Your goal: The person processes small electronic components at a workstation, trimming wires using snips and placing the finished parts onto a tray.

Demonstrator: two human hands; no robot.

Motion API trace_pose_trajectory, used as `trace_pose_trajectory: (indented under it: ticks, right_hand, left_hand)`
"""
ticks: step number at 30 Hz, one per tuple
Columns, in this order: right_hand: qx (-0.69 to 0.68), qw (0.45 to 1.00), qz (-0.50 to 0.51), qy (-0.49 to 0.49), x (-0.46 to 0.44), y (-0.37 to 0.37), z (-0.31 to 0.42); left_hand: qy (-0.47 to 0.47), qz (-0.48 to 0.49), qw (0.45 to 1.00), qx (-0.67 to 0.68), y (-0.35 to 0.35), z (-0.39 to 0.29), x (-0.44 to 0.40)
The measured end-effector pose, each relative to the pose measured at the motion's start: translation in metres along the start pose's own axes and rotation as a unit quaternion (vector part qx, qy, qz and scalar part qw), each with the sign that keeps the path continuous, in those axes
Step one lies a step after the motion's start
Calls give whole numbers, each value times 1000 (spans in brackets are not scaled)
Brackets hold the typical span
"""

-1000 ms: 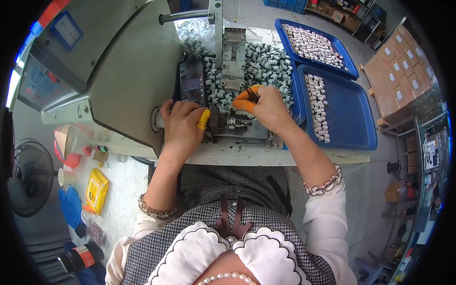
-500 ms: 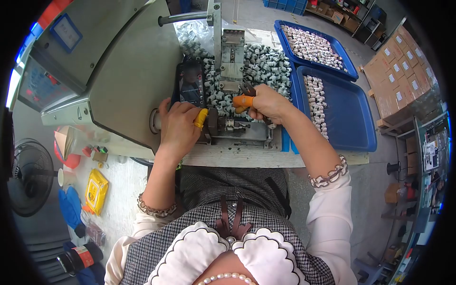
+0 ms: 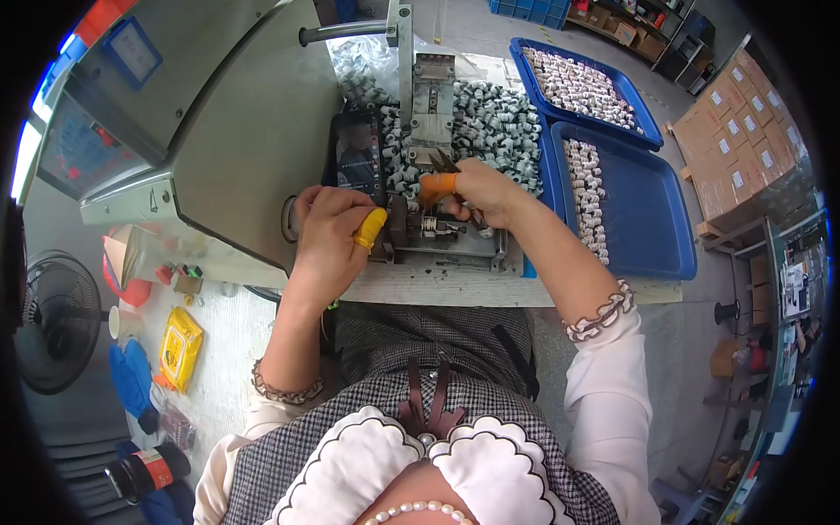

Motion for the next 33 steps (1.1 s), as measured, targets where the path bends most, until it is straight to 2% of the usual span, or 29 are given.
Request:
trace_pose_trajectory:
  ticks: [3,4,6,9,10,13,20,24,27,29,30,32,33]
  right_hand:
    - [-4,999,-28,-26,20,15,-1]
    - [8,1000,-18,-5,28,19,-2]
    - [138,989,-41,45,48,22,2]
    - [327,934,-84,114,73,18,-2]
    - [339,917,-103,184,75,16,-7]
    - [385,886,-123,226,93,-6,7]
    - [433,859,-155,226,80,-11,6]
    - [459,848,-139,225,83,-19,10]
    - [500,819,-155,235,86,-25,12]
    - [529,769,-198,298,90,-30,16]
    - [530,769,-197,298,90,-30,16]
    - [452,793,-189,363,96,-31,27]
    - [416,836,-177,312,96,-23,31]
  left_hand:
    - [3,1,999,-40,-3,3,-4]
    - [9,6,999,-53,-6,5,-4]
    - [17,8,998,-64,-9,6,-4]
    - [25,13,997,-77,-14,7,-6]
    - [34,14,997,-75,-16,8,-7]
    - [47,14,996,-71,-18,7,-10]
    - [41,12,996,-81,-21,6,-10]
    - [43,3,996,-75,-25,8,-12]
    - [41,-12,997,-63,-28,12,-15]
    - [69,20,996,-55,-30,15,-19]
    - [71,20,996,-54,-28,15,-22]
    - [113,85,988,-59,-35,23,-26]
    - [115,81,988,-58,-34,23,-25]
Point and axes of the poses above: each hand's wrist, its own x-axis away from the middle knuckle, its own y-axis out of the back of the hand, z = x × y, the point moved 7 cm from there along -x, towards the middle knuckle, and after that the axes turned 3 degrees about x, right-handed, at the moved point
